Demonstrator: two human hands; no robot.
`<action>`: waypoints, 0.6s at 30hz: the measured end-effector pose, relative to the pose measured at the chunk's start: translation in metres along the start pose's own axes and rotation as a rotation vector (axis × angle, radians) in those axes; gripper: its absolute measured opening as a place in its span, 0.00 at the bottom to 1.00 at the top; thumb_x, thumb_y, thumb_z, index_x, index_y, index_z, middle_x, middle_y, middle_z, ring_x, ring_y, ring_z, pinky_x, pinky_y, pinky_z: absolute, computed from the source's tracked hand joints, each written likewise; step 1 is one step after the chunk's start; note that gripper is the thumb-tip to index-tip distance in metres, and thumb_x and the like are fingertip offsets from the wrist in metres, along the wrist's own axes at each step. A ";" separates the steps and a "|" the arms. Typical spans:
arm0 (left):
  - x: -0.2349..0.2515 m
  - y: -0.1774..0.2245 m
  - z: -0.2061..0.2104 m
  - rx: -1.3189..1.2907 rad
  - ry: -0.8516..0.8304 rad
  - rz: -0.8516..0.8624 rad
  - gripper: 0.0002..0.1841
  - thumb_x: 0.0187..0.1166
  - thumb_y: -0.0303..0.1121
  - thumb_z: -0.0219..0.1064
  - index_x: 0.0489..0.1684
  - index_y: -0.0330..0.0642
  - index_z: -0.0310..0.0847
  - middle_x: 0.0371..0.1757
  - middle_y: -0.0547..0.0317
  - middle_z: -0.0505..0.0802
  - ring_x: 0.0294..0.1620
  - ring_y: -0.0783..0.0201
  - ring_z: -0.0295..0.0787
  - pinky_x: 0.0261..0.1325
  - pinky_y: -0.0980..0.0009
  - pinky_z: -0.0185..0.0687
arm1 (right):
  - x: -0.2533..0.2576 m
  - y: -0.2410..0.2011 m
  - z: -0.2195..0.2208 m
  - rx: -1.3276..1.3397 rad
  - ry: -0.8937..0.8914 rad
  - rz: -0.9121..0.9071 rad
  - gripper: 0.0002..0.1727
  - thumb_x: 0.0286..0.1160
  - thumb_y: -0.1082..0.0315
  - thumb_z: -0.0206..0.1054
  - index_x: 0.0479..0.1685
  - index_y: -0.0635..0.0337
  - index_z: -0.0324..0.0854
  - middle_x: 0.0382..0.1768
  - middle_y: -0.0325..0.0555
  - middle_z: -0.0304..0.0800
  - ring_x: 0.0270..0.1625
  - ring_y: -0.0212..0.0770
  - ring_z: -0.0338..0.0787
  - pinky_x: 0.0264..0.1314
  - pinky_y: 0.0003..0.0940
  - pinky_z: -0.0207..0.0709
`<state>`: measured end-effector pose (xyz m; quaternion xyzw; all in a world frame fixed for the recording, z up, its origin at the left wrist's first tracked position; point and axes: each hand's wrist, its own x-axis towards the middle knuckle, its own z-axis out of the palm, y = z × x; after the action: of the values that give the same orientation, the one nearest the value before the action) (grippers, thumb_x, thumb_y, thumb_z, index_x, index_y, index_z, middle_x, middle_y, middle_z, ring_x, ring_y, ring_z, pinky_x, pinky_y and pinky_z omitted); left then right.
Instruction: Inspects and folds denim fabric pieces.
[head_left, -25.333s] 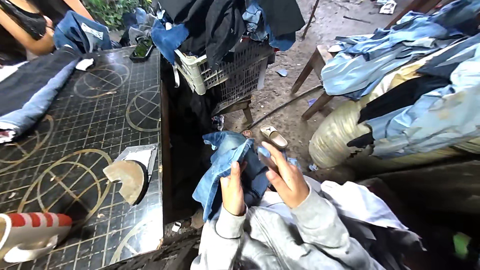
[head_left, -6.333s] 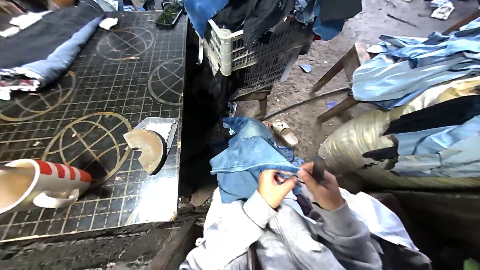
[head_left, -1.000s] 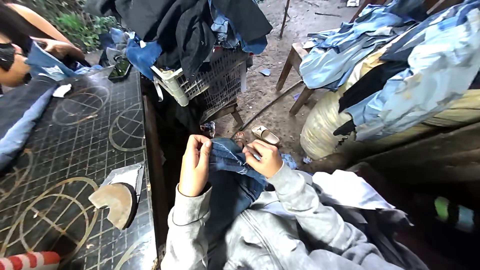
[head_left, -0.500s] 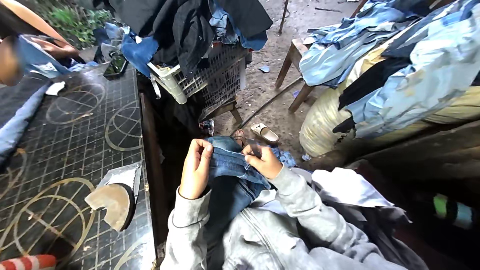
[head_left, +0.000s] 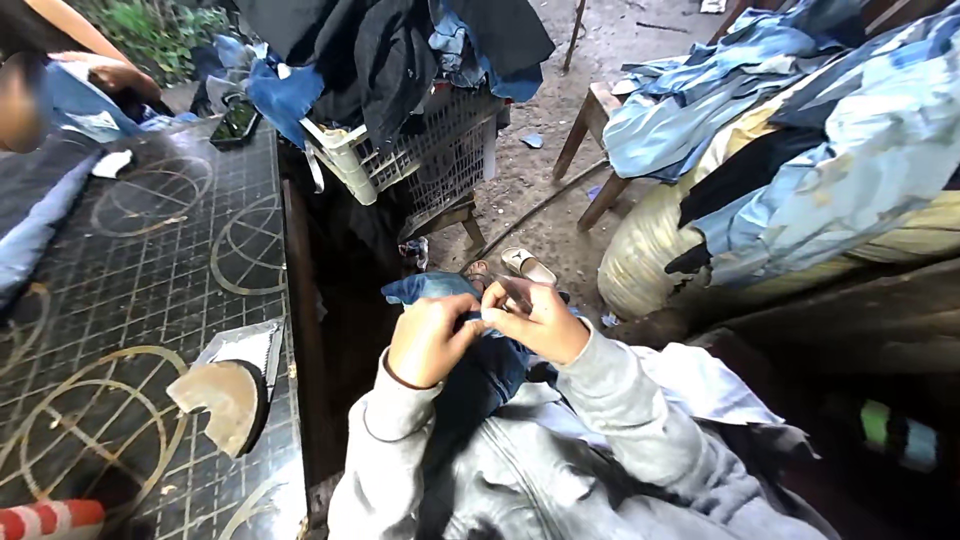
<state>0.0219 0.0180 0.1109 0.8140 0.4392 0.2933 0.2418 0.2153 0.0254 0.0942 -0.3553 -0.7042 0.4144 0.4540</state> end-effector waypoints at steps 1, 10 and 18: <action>0.001 -0.002 0.005 -0.054 -0.002 -0.012 0.15 0.81 0.38 0.65 0.38 0.33 0.89 0.31 0.49 0.92 0.34 0.54 0.91 0.41 0.49 0.84 | -0.002 0.007 -0.001 -0.046 0.038 -0.042 0.16 0.68 0.60 0.74 0.42 0.66 0.86 0.35 0.34 0.88 0.31 0.12 0.73 0.35 0.11 0.68; -0.005 -0.006 0.025 -0.204 0.107 -0.097 0.23 0.87 0.43 0.57 0.18 0.40 0.77 0.13 0.69 0.73 0.17 0.78 0.67 0.25 0.76 0.63 | -0.026 0.049 0.000 -0.451 0.171 -0.334 0.14 0.73 0.62 0.71 0.38 0.67 0.89 0.33 0.52 0.94 0.33 0.36 0.91 0.38 0.26 0.83; -0.015 -0.021 0.015 -0.477 0.108 -0.198 0.18 0.84 0.33 0.58 0.17 0.43 0.78 0.19 0.79 0.78 0.23 0.89 0.72 0.32 0.86 0.69 | -0.028 0.029 -0.010 0.213 0.002 0.137 0.08 0.68 0.68 0.72 0.37 0.64 0.86 0.33 0.26 0.89 0.35 0.12 0.82 0.40 0.13 0.77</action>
<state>0.0136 0.0140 0.0827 0.6700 0.4476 0.4066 0.4306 0.2377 0.0157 0.0610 -0.3528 -0.6296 0.5166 0.4607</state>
